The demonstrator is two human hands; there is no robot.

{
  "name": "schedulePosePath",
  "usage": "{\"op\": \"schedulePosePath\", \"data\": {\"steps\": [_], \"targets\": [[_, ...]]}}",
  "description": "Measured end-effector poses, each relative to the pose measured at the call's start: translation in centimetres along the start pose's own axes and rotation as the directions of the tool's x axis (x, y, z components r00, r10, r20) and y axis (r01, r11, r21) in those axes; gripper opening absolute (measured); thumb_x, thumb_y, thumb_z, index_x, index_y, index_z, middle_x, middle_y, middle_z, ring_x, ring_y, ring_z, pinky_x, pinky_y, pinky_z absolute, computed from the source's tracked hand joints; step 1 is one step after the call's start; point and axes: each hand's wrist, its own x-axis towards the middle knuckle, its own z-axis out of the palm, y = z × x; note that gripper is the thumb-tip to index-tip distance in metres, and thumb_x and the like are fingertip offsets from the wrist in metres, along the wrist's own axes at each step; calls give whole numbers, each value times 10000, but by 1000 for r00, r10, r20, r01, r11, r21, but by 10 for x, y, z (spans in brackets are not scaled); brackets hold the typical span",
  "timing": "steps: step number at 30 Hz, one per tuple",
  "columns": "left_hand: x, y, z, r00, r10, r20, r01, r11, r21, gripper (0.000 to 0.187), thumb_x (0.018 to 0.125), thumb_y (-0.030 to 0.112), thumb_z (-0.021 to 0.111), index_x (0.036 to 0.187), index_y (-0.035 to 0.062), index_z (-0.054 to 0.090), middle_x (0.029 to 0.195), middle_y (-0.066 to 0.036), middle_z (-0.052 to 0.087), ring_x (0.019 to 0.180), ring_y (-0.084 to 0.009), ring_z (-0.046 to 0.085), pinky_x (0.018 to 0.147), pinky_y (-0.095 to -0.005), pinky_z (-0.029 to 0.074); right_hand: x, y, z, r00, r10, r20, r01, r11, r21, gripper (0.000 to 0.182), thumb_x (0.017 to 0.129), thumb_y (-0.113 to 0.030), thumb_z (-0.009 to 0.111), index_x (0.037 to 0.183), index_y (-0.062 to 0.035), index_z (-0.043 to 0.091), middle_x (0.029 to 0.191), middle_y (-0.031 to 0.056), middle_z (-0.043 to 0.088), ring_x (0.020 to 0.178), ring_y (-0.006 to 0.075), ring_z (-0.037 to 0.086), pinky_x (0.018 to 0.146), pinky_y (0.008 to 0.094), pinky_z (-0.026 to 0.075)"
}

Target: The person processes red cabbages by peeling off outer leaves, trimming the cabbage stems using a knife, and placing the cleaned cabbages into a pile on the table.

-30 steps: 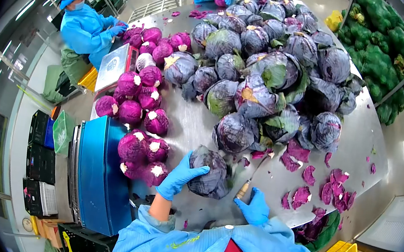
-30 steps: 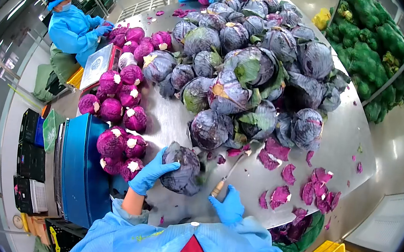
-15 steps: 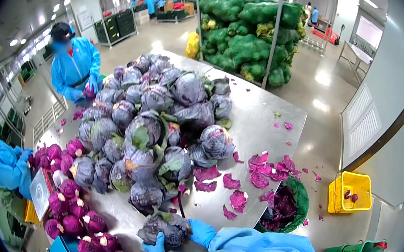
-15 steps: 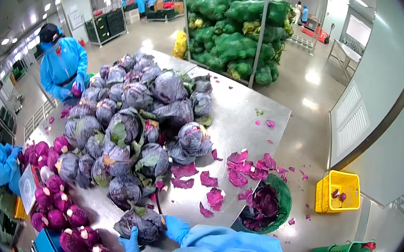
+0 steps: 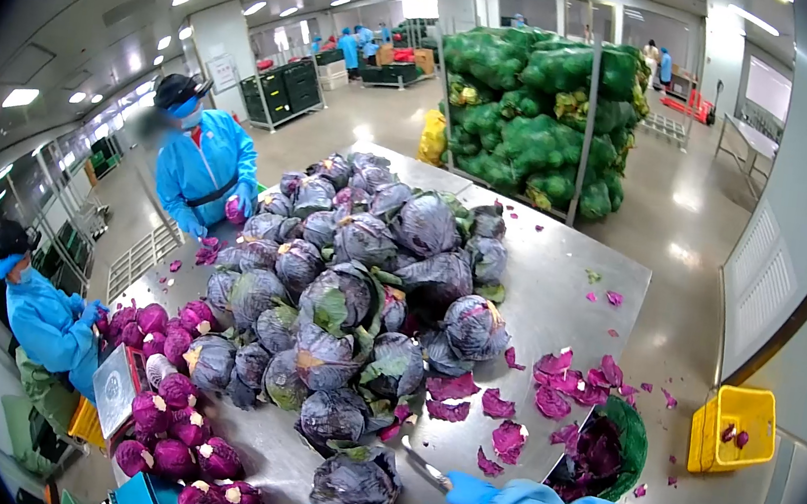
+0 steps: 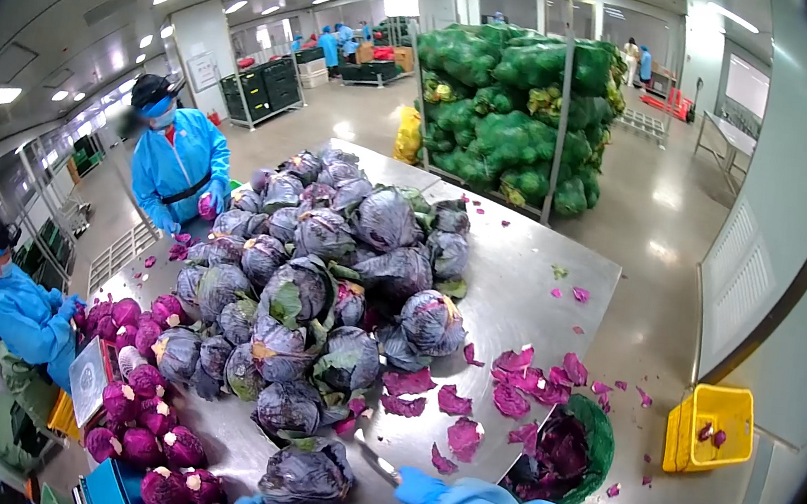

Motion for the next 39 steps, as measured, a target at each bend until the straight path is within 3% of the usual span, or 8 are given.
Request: {"op": "schedulePosePath", "data": {"steps": [2,5,9,13,16,28,33,39], "targets": [[-8,-13,13,979,103,173,-165,904,394,127,931,169,558,921,71,638,896,-26,630,751,-171,587,698,-294,522,-22,-7,-18,994,-28,-103,44,987,155,321,878,-281,547,1051,-32,652,1038,206,664,982,357,639,868,438,484],[-18,-32,45,883,97,459,-452,435,779,113,916,139,557,902,61,637,922,-46,634,784,-204,593,727,-325,523,-56,-44,-30,974,-166,-152,224,776,589,296,896,-228,612,1147,-75,650,1089,81,667,989,190,624,909,330,474],[-15,-61,86,727,122,676,-686,73,724,181,829,98,645,992,23,658,1077,-137,627,952,-258,608,828,-336,512,-81,-117,-28,909,-412,-68,342,640,688,282,911,-154,635,1184,-85,644,1086,27,650,950,102,585,873,283,479],[16,-48,112,610,173,773,-596,-543,592,249,720,200,692,929,74,638,837,-163,624,711,-320,593,628,-414,437,-86,-137,-33,907,-393,-152,377,594,711,286,915,-173,653,1190,-97,637,997,1,651,803,57,568,710,234,478],[69,-81,85,587,440,679,-566,-377,733,250,736,293,680,861,81,636,821,-125,618,781,-297,586,652,-426,440,-78,-129,-24,863,-490,-120,443,623,645,339,908,-198,659,1226,-90,613,1068,30,663,860,102,611,749,265,499],[90,-55,100,702,287,651,-468,-502,727,358,823,415,627,1010,116,564,860,-99,584,736,-261,576,595,-384,486,-44,-167,-21,811,-477,-339,530,844,80,549,892,-379,512,1400,-185,437,1101,208,645,952,382,644,837,443,509],[53,-38,130,865,117,487,-350,-554,755,547,733,384,693,1176,101,543,1142,-181,488,987,-386,498,803,-522,441,-2,-151,-26,911,-334,-242,345,938,6,503,888,-437,502,1330,-197,494,996,219,668,871,406,653,774,491,510],[28,-42,120,754,337,563,-379,-476,793,887,488,568,791,1189,80,551,1120,-186,511,985,-387,490,834,-476,428,4,-122,-23,900,-227,-373,234,972,-29,440,895,-412,515,1284,-206,512,914,220,678,812,425,654,715,536,506]]}}
